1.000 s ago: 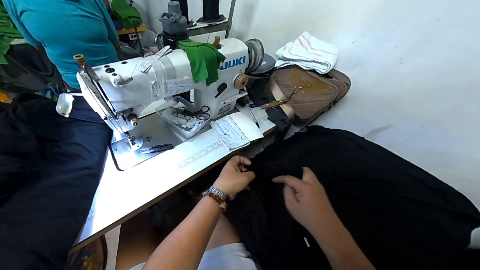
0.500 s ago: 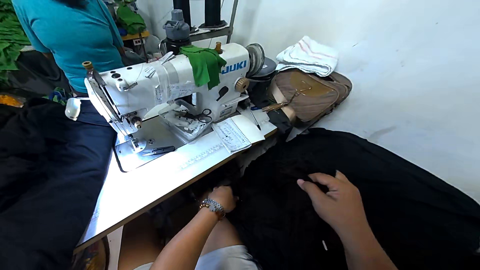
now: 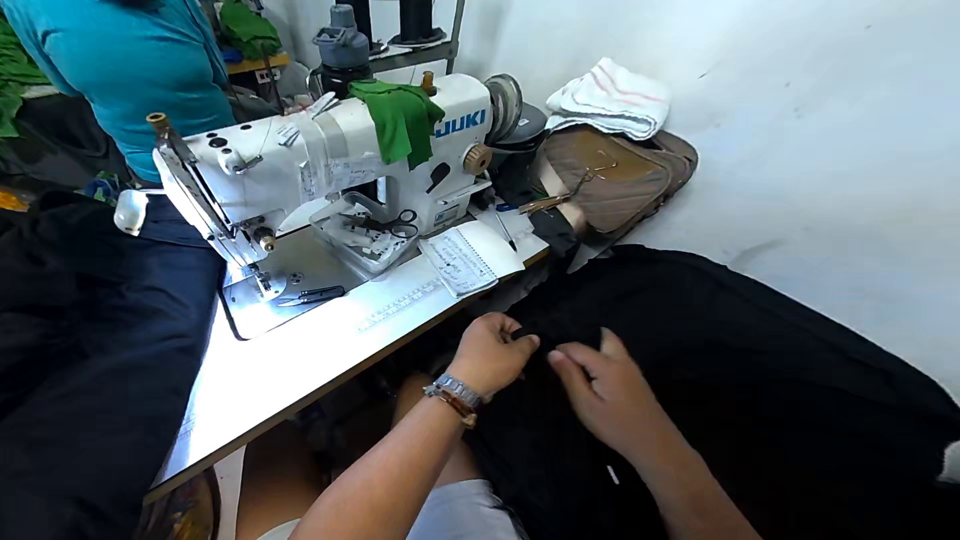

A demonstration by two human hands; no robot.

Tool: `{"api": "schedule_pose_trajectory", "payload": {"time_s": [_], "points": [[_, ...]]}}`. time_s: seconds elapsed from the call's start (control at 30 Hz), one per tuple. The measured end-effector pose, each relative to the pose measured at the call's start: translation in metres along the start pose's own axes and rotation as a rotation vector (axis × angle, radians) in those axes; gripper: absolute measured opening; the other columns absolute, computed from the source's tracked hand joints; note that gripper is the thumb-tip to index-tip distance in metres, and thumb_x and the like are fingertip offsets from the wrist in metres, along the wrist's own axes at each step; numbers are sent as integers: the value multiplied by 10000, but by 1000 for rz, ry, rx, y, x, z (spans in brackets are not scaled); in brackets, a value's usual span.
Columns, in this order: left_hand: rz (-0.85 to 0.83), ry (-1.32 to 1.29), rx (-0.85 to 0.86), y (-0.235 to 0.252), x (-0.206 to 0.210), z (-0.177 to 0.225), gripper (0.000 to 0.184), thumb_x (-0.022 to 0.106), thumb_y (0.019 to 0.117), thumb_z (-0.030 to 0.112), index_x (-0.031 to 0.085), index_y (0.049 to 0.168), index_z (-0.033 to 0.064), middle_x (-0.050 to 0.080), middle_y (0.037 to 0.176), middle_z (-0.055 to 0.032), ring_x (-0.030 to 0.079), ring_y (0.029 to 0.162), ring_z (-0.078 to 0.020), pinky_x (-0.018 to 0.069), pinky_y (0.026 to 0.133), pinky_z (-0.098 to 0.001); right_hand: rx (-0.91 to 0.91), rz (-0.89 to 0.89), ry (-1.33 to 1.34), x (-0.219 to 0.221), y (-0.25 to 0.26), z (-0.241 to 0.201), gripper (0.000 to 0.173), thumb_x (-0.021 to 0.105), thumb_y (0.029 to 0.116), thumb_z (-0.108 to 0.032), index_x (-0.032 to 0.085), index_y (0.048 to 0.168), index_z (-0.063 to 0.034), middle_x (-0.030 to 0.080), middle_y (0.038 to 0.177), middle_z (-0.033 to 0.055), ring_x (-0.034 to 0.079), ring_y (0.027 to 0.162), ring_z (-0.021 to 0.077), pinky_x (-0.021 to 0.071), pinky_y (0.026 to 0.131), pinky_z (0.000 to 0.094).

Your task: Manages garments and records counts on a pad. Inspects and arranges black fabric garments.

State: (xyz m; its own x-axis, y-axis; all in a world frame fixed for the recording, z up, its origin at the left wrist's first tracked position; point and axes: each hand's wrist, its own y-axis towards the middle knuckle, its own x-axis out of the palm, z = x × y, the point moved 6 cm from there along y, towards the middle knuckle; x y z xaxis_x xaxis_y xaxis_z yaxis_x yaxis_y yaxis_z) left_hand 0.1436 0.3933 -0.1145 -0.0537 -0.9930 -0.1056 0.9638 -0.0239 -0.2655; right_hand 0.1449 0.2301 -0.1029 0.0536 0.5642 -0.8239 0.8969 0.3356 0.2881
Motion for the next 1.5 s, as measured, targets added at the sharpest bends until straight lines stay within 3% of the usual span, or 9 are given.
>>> {"api": "schedule_pose_trajectory", "payload": {"time_s": [0.1,0.23,0.4,0.67,0.83,0.93,1.1,1.27,1.5], "points": [[-34,-19,-17,8,11,17,199,648,1012,176,626,1103,0,602,838,-102,576,662,-164,517,613,-323,-6,-62,-31,5,-2,6,675,793,794,-572,684,1202,-46,489,1357,338,652,1020,416,567,759,585],[-170,83,510,36,29,18,330,817,860,112,657,1121,-11,686,846,-84,654,721,-124,572,659,-305,-105,43,78,-16,1,38,172,730,812,-245,707,919,-112,656,967,73,632,942,208,535,794,448],[-314,374,938,65,56,37,1303,1004,475,415,374,1578,125,450,1575,-125,396,1460,-331,312,1205,-582,-126,-27,612,-55,9,65,198,789,736,-115,616,778,-199,627,791,-108,589,730,-23,511,657,147],[-363,432,777,117,142,55,945,964,554,533,643,1343,125,740,1137,-50,710,1024,-150,613,865,-446,199,169,644,-107,-1,79,391,694,808,44,574,1151,-100,654,1047,11,660,901,82,589,781,256],[-157,561,531,120,128,65,805,887,707,534,648,1339,95,746,1052,-133,722,940,-277,597,809,-552,262,73,205,-113,-134,61,1354,822,638,-751,154,1634,-121,289,1658,165,359,1501,313,427,1171,515],[-187,529,324,103,112,91,694,892,784,377,621,1332,47,718,1132,-172,695,1052,-306,548,931,-549,261,73,-212,-77,-215,45,1263,762,682,-789,236,1616,-121,189,1633,352,143,1536,515,134,1187,734],[-152,477,339,99,109,84,651,909,768,336,641,1296,64,727,1123,-128,700,1045,-235,562,941,-485,644,121,-44,-66,-245,103,1252,936,634,-357,236,1584,62,373,1542,358,416,1390,539,367,1132,662],[-79,312,364,103,85,64,597,915,767,267,653,1256,49,736,1107,-99,709,1032,-161,575,958,-414,730,155,-4,-108,-224,115,518,813,773,-137,651,1212,84,685,1125,295,677,1039,432,536,903,623],[7,23,432,85,77,89,493,892,785,150,646,1198,41,741,1028,-55,714,942,-81,600,879,-313,739,245,-161,-215,-164,111,223,666,933,16,653,1126,125,653,1014,337,639,914,473,482,823,661]]}}
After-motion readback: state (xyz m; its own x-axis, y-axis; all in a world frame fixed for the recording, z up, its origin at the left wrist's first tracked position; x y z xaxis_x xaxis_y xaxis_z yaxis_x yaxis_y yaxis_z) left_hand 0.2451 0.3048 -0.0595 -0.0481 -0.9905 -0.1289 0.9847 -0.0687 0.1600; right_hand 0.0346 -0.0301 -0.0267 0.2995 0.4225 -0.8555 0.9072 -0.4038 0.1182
